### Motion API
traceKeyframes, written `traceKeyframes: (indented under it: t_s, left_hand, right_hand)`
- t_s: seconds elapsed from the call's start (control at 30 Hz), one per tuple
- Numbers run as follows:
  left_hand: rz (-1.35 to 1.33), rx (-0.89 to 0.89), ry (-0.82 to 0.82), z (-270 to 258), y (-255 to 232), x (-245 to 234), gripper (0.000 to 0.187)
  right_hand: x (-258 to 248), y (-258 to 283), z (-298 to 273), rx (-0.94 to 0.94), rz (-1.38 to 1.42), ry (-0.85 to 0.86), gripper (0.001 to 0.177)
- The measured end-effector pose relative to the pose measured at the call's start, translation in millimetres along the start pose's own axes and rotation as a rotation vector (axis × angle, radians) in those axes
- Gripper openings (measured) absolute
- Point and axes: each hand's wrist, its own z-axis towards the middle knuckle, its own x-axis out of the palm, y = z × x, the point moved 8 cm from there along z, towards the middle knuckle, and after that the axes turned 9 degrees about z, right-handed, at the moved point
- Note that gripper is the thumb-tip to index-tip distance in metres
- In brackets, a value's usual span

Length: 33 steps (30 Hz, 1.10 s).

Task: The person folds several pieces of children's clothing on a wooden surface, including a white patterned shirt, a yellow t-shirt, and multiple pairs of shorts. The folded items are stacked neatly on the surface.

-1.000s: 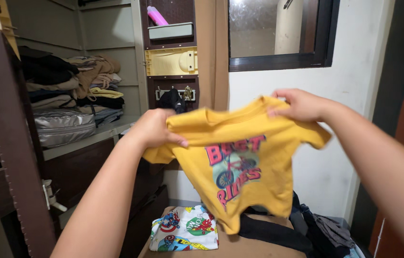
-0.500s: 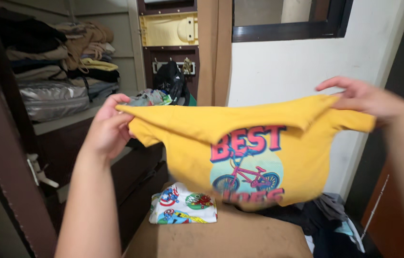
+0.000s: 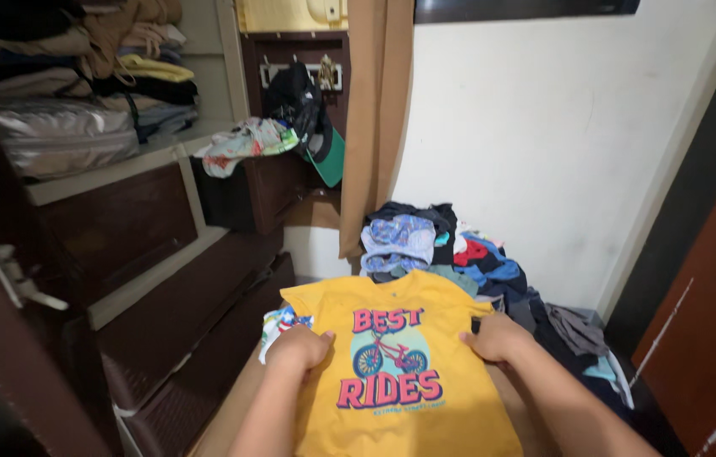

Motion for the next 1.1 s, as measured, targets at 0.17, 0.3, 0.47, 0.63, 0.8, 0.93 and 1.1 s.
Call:
traceKeyframes:
  t_s: [0.17,0.3,0.47,0.63,0.8,0.93,1.1]
  left_hand:
    - [0.037,-0.099,-0.062,-25.5,1.0,-2.3,0.054]
    - [-0.142,-0.080,-0.109,-5.2,11.4,4.4,0.043]
    - [-1.106,0.235,-0.144,21.6,6.3,-22.8,0.024]
    - [-1.516,0.416,-0.163,-1.4,10.2,-120.6,0.033]
    - [-1.274,0.741,-0.183,-74.1,-1.5,-199.2,0.049]
    - [-1.026,0.678,-0.315,-109.8,-0.2,-219.4,0.037]
    - [-0.478,0.314,-0.573,-137.6,14.5,-219.1,0.018]
  right_hand:
    - [4.2,16.5,-6.1,-0.306,0.020,-0.127,0.046]
    - [10.2,-8.7,5.1,-0.237,0.457,-0.109,0.031]
    - [-29.0,1.1,3.2,-0.130,1.268,0.199,0.009]
    - [-155.3,46.8,-38.4,-0.364,1.241,0.077,0.014]
    - [-231.6,93.2,-92.9,-0.471,0.841,-0.035,0.027]
    - [-244.9,122.6,-105.9,-0.482,0.671,0.027,0.030]
    - [-213.4,150.2,-87.5,-0.548,0.439,-0.028,0.034]
